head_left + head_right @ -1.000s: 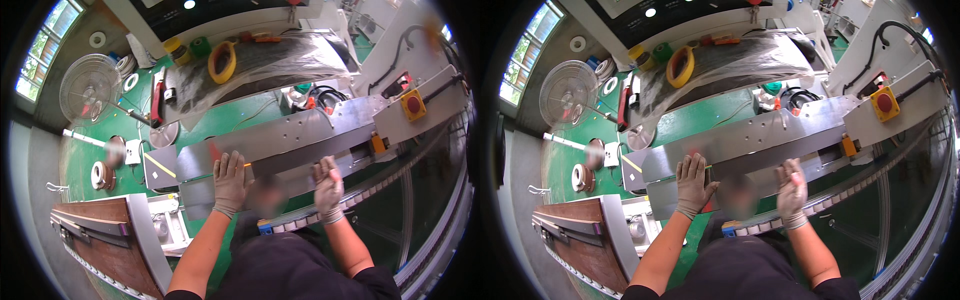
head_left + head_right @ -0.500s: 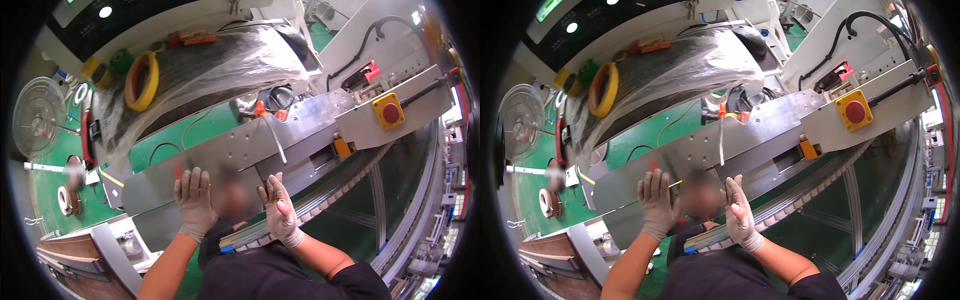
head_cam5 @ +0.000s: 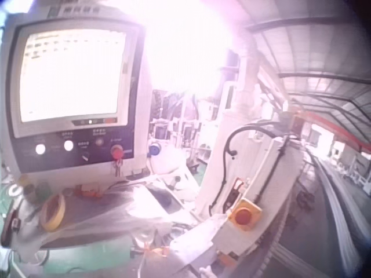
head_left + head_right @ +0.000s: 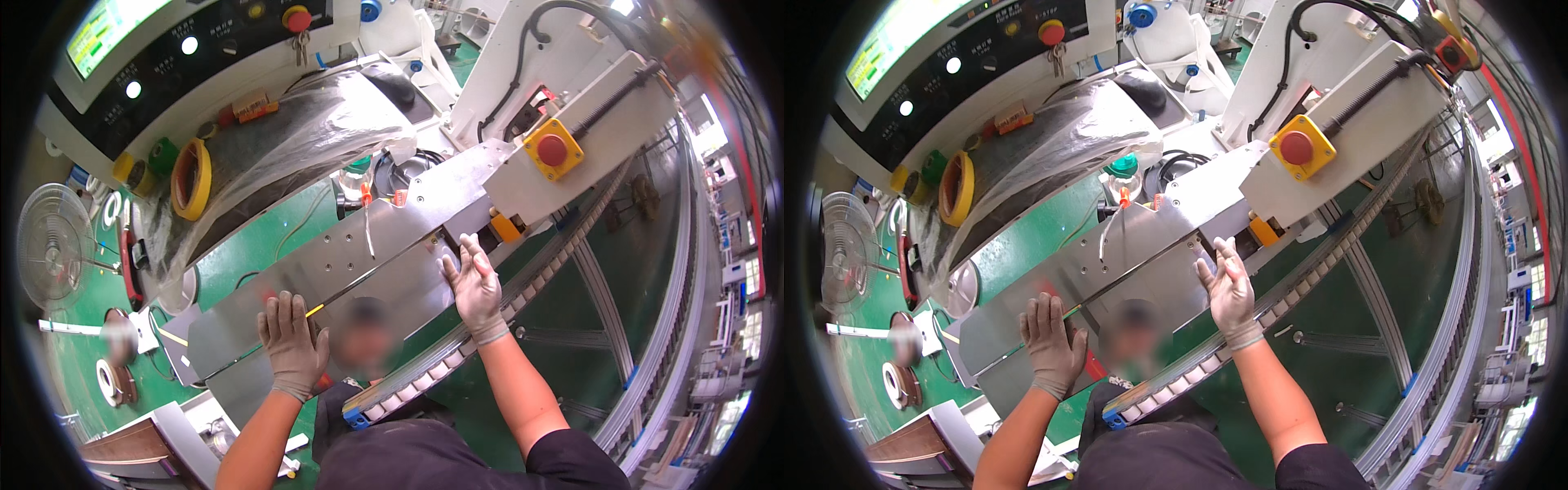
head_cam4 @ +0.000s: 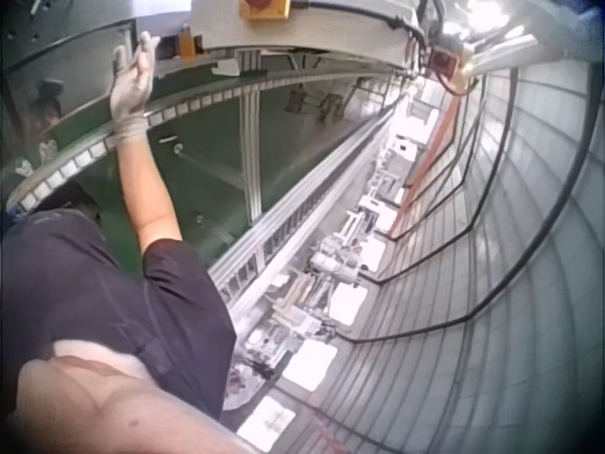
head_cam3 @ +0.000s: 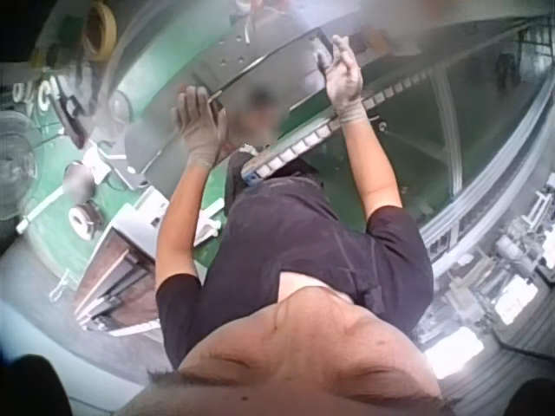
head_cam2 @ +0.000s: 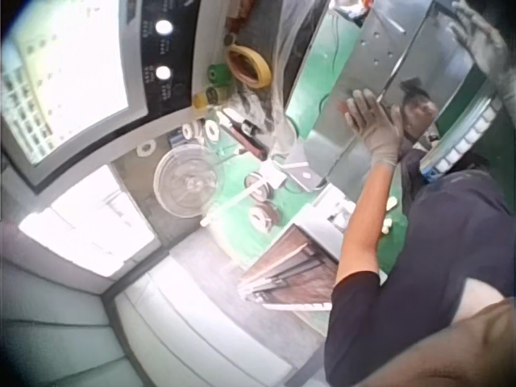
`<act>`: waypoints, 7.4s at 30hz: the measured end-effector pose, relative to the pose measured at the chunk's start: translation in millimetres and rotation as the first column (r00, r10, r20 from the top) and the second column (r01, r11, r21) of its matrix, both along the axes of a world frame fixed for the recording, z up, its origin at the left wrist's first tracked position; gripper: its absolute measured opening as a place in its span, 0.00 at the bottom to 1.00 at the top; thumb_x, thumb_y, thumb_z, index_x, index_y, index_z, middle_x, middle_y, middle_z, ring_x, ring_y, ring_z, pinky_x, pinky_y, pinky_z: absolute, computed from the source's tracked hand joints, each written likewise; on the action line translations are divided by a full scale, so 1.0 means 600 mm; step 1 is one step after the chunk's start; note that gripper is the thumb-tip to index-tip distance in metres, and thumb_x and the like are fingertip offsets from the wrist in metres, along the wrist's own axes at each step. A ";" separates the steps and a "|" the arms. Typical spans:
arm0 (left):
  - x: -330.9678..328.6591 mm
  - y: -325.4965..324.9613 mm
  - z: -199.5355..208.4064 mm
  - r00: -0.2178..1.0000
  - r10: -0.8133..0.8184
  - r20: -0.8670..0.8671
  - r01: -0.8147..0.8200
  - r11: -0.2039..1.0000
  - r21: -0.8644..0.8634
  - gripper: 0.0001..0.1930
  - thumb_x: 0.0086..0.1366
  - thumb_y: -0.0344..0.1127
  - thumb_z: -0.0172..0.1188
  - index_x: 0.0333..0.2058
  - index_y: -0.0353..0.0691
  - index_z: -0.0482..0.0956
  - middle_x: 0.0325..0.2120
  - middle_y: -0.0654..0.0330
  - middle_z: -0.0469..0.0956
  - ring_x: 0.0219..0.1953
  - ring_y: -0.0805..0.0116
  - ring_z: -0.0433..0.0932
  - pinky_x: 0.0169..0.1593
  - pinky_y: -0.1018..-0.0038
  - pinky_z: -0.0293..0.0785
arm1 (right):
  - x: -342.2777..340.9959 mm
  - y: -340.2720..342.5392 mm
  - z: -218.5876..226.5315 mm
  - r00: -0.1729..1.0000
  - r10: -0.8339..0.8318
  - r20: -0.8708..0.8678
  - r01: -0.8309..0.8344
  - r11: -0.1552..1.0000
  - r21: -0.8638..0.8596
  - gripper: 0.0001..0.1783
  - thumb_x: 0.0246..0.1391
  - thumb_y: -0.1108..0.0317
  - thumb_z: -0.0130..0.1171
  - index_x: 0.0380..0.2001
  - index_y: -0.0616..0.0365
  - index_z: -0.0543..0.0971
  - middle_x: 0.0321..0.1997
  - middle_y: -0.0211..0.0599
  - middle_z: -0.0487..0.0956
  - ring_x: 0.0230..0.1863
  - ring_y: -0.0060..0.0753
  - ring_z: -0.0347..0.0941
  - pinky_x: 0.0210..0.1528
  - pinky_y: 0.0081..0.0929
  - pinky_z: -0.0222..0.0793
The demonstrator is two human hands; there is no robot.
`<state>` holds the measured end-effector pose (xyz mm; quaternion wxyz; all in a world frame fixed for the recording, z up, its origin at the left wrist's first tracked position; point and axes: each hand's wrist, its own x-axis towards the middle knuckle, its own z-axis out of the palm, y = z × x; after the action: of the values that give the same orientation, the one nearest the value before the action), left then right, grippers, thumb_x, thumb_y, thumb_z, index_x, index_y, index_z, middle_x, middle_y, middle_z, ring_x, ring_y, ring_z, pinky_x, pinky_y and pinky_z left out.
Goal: The person places long wooden boards onto a conveyor belt and feeds them through a woodworking machine, adjusting the boards by hand as they enter the machine.
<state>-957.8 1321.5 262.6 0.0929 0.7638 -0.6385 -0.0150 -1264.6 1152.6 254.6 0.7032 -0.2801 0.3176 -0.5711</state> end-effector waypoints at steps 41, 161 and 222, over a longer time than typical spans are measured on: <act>0.546 0.756 0.180 0.890 0.392 0.233 -0.452 0.690 0.566 0.22 0.52 0.33 0.67 0.48 0.43 0.80 0.49 0.57 0.80 0.57 0.57 0.77 0.63 0.61 0.71 | 0.292 0.133 -0.078 0.137 -0.464 -0.875 -0.633 0.638 -0.438 0.23 0.68 0.55 0.59 0.26 0.64 0.74 0.25 0.54 0.73 0.26 0.55 0.69 0.32 0.42 0.65; -0.105 0.020 0.042 0.949 -0.315 0.018 0.314 0.949 0.044 0.35 0.62 0.54 0.64 0.67 0.52 0.70 0.69 0.52 0.61 0.73 0.46 0.56 0.73 0.41 0.51 | 0.064 0.237 0.055 0.990 0.062 -0.130 -0.040 0.985 0.168 0.51 0.63 0.57 0.56 0.79 0.63 0.40 0.85 0.48 0.37 0.84 0.53 0.36 0.79 0.46 0.46; 0.052 0.183 0.033 0.996 0.078 -0.046 -0.079 0.997 -0.021 0.38 0.71 0.58 0.53 0.70 0.36 0.64 0.73 0.46 0.58 0.75 0.44 0.53 0.76 0.47 0.46 | -0.234 0.198 -0.061 0.012 -0.405 -0.914 -0.484 0.798 -0.359 0.17 0.67 0.61 0.54 0.29 0.63 0.75 0.29 0.46 0.75 0.33 0.50 0.72 0.39 0.42 0.66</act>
<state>-926.6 1431.1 282.6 0.1164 0.7867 -0.6059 -0.0213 -1405.0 1271.7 218.0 0.1543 -0.8120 0.5065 -0.2457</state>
